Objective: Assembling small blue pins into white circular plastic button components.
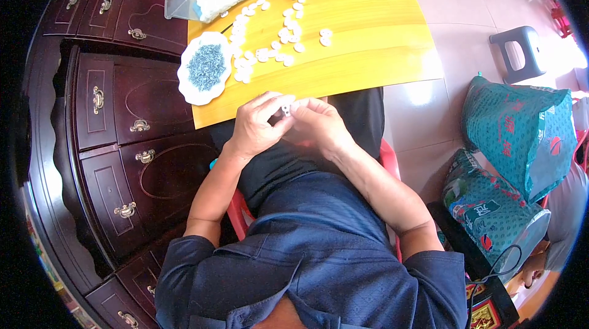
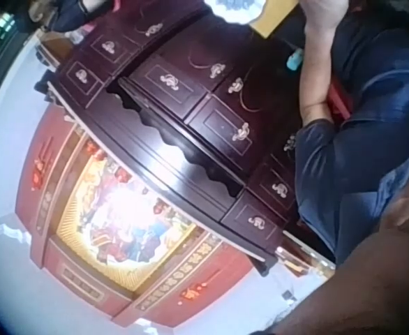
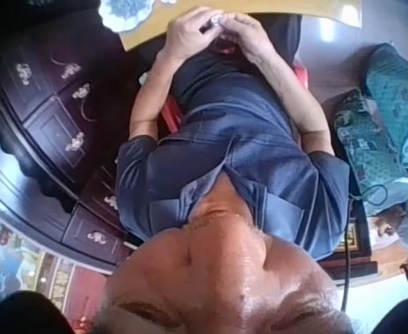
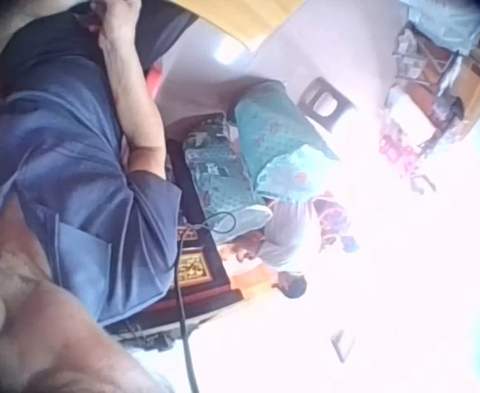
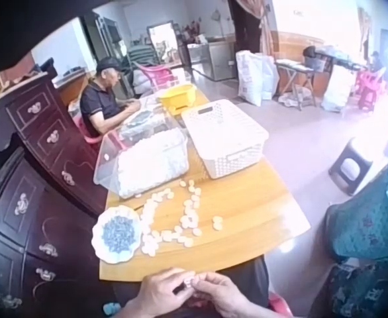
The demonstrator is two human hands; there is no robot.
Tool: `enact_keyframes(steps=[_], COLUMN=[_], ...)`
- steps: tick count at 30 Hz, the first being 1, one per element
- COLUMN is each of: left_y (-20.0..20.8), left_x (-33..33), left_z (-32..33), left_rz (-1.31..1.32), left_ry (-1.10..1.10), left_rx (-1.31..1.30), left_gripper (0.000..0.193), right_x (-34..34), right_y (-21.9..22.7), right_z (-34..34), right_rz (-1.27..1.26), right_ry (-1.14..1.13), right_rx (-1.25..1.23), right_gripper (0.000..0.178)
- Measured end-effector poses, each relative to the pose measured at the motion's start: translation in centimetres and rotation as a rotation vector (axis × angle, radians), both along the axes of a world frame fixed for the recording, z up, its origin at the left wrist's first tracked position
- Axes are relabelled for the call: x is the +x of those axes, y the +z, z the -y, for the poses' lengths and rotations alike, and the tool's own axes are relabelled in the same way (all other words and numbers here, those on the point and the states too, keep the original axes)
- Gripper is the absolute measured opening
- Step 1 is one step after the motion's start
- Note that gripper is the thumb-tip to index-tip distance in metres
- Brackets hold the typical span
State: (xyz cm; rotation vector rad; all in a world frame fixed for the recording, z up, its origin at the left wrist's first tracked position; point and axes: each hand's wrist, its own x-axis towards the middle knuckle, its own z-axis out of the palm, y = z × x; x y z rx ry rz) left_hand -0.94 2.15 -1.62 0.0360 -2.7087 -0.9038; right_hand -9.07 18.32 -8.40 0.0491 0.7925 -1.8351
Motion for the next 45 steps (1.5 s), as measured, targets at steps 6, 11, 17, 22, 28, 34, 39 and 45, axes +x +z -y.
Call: enact_keyframes(steps=[6, 11, 17, 22, 28, 34, 39, 45], left_y=[1.1, 0.8, 0.7, 0.5, 0.1, -0.1, 0.5, 0.6], left_x=[-0.1, 0.2, 0.0, 0.0, -0.4, -0.4, -0.6, -0.8], left_z=[-0.1, 0.4, 0.5, 0.3, -0.1, -0.3, -0.2, 0.0], left_rz=[0.081, 0.046, 0.056, 0.068, -0.013, 0.044, 0.062, 0.026], left_ry=[-0.005, -0.055, -0.048, -0.029, -0.048, 0.021, 0.028, 0.005], left_rx=[0.191, 0.201, 0.2, 0.239, 0.205, 0.293, 0.362, 0.251], left_gripper=[0.027, 0.03, 0.028, 0.026, 0.024, 0.021, 0.027, 0.02], right_x=[-0.3, 0.0, 0.6, 0.8, 1.2, 1.2, 1.3, 1.2], right_y=[1.7, 1.3, 0.7, 1.1, 0.9, 1.7, 2.0, 1.3], right_z=[0.0, 0.1, 0.4, 0.3, 0.2, 0.5, 0.6, 0.6], right_rz=[0.073, 0.019, -0.03, -0.13, -0.252, -0.253, -0.339, -0.394], right_ry=[0.019, 0.059, -0.002, -0.03, -0.096, -0.155, -0.175, -0.189], right_rx=[0.033, 0.006, 0.058, 0.096, 0.108, 0.093, 0.148, 0.137], right_gripper=[0.019, 0.02, 0.019, 0.02, 0.022, 0.022, 0.022, 0.021])
